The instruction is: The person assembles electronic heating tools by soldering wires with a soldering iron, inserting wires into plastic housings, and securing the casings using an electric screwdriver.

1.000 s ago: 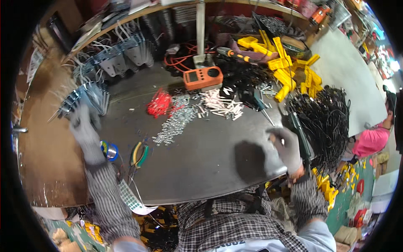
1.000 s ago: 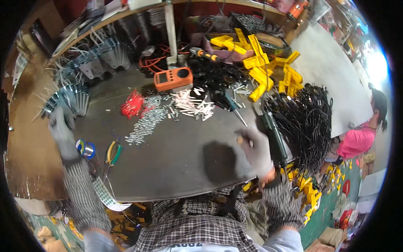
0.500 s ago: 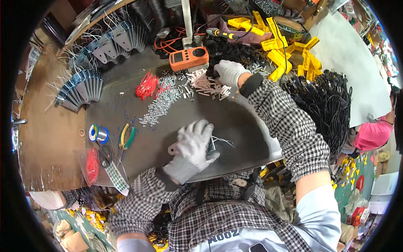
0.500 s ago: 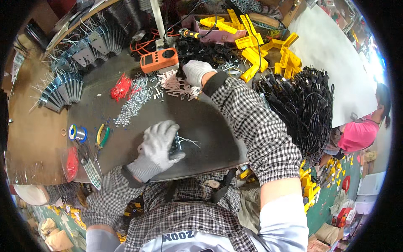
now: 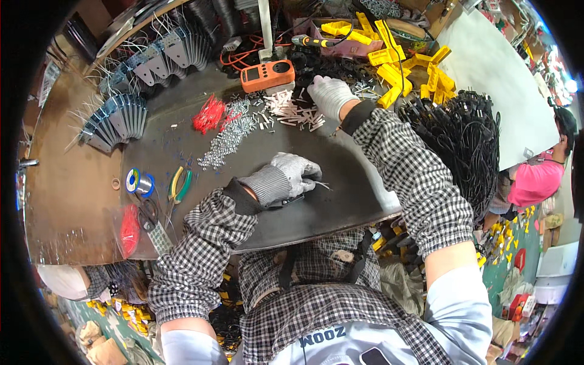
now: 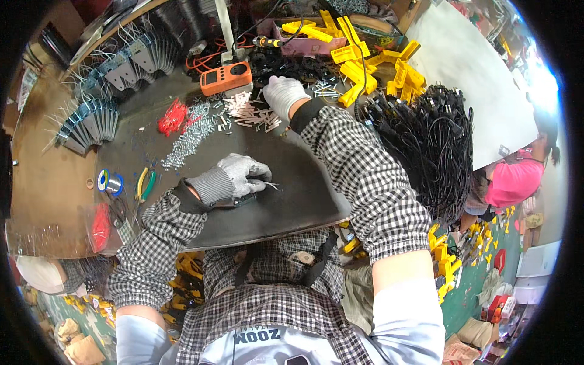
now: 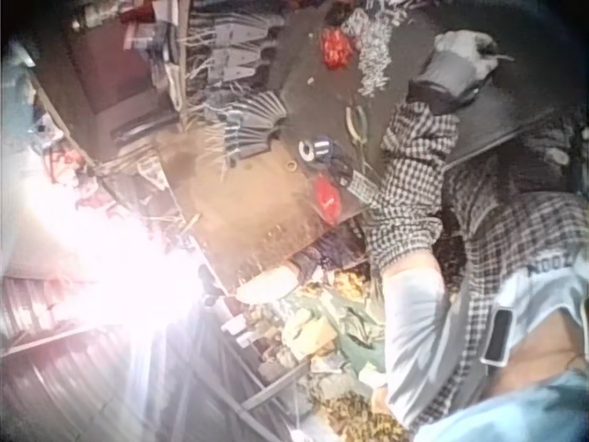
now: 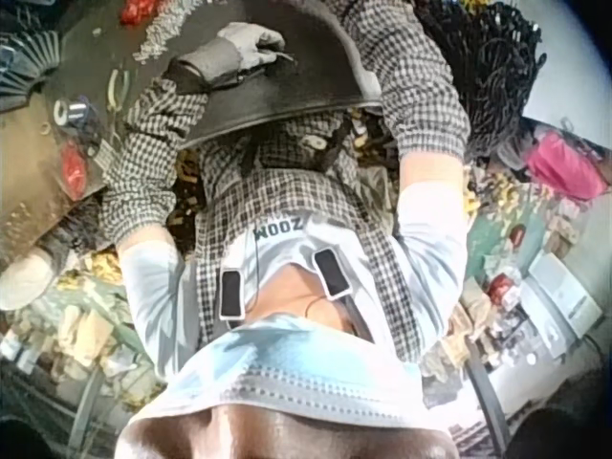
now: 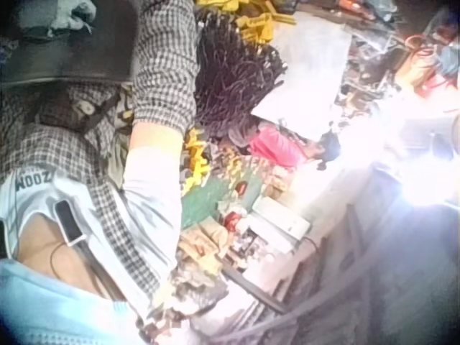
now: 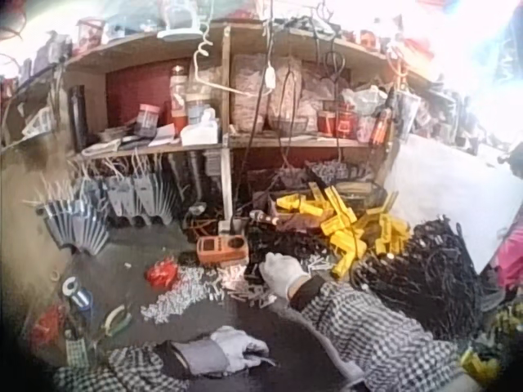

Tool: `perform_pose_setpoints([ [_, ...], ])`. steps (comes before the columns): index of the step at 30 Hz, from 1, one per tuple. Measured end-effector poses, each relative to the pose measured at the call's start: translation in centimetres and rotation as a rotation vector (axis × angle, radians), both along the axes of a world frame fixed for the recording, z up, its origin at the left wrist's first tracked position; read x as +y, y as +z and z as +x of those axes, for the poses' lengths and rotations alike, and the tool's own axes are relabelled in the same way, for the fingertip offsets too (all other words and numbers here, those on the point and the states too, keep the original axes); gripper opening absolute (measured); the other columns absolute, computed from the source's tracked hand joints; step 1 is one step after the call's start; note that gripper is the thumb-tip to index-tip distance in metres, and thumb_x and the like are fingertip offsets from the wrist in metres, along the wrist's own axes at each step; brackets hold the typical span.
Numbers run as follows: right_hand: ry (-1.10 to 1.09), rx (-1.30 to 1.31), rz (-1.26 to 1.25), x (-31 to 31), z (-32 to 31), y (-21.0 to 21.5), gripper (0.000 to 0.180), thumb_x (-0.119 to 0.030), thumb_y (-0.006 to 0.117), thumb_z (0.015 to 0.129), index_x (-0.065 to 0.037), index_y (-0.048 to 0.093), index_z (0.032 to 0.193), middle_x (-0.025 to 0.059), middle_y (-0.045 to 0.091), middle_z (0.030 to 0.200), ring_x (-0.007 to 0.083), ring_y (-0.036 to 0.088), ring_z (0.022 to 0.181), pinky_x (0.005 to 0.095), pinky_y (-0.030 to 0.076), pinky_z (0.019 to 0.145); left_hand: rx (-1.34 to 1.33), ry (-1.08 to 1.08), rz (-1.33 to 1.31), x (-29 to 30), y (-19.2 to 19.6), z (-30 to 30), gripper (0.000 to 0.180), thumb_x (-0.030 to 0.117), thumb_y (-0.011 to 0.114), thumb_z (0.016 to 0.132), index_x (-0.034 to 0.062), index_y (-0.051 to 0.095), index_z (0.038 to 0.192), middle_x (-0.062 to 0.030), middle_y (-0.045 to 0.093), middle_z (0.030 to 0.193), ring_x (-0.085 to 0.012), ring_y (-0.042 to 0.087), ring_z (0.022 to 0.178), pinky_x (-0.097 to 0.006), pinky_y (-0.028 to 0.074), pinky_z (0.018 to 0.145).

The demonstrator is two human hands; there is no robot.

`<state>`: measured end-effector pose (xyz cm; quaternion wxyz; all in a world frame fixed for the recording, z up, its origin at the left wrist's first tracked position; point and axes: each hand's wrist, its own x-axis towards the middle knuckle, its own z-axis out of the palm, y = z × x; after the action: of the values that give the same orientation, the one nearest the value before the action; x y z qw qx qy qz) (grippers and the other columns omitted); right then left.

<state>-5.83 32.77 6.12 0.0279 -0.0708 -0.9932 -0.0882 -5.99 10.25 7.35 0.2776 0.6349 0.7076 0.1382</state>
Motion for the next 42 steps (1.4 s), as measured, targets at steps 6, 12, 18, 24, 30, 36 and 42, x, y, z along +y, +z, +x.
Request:
perform_pose_setpoints([
  [6,-0.115,0.558,-0.073,0.5,2.8,2.0,0.016,-0.021,0.061,0.083,-0.006,0.067,0.080,0.0112,0.061,0.090,0.0280,0.064,0.086,0.0398,0.054,0.071,-0.137,0.184,0.110,-0.9,-0.3,0.9,0.013,0.018,0.062,0.086,0.0062,0.065,0.091,-0.0138,0.066,0.081,-0.0305,0.064,0.079,-0.040,0.049,0.070],
  [12,-0.247,0.608,-0.916,-8.6,14.2,-0.3,0.017,-0.011,0.068,0.083,0.000,0.067,0.097,0.0171,0.067,0.084,0.0292,0.067,0.079,0.0358,0.051,0.071,-0.264,0.267,0.272,-1.5,-1.6,0.8,0.011,0.015,0.058,0.088,0.0067,0.065,0.086,-0.0116,0.066,0.077,-0.0310,0.062,0.078,-0.040,0.048,0.076],
  [18,-0.228,0.743,-0.779,-14.1,17.3,-3.3,0.020,-0.007,0.070,0.077,-0.006,0.065,0.096,0.0139,0.066,0.088,0.0315,0.065,0.078,0.0371,0.052,0.070,0.238,0.251,0.017,0.2,-2.1,1.6,0.031,0.039,0.062,0.085,0.0096,0.068,0.092,-0.0086,0.067,0.084,-0.0268,0.063,0.088,-0.042,0.045,0.087],
  [24,-0.175,0.599,-0.669,-16.7,17.6,-4.5,0.023,-0.005,0.062,0.078,-0.007,0.063,0.101,0.0109,0.064,0.094,0.0314,0.063,0.085,0.0388,0.052,0.075,0.337,0.393,0.363,-6.3,-3.8,2.4,0.079,0.054,0.072,0.070,0.0099,0.048,0.131,-0.0123,0.054,0.127,-0.0318,0.049,0.119,-0.047,0.035,0.104],
  [30,0.046,0.311,-0.699,-16.0,17.7,-2.7,0.045,-0.003,0.059,0.074,-0.007,0.057,0.119,0.0133,0.058,0.112,0.0315,0.056,0.105,0.0411,0.047,0.090,0.254,0.377,0.413,-6.3,-5.3,2.3,0.077,0.039,0.079,0.061,0.0106,0.052,0.126,-0.0085,0.057,0.123,-0.0311,0.051,0.114,-0.044,0.039,0.100],
  [36,0.047,0.259,-0.222,-15.6,14.1,-1.4,0.040,-0.013,0.067,0.068,-0.009,0.060,0.107,0.0116,0.056,0.109,0.0295,0.052,0.108,0.0421,0.038,0.096,0.263,0.394,0.539,-6.9,-4.6,2.2,0.071,0.038,0.080,0.062,0.0060,0.054,0.120,-0.0120,0.057,0.118,-0.0318,0.052,0.109,-0.044,0.041,0.094],
  [42,-0.201,-0.042,0.002,-3.5,11.4,1.8,0.010,-0.014,0.063,0.076,-0.011,0.068,0.084,0.0118,0.064,0.088,0.0281,0.062,0.092,0.0420,0.050,0.082,0.273,0.476,0.439,-8.4,-4.1,1.6,0.069,0.042,0.081,0.062,0.0071,0.054,0.115,-0.0109,0.057,0.112,-0.0308,0.052,0.106,-0.043,0.039,0.093],
])
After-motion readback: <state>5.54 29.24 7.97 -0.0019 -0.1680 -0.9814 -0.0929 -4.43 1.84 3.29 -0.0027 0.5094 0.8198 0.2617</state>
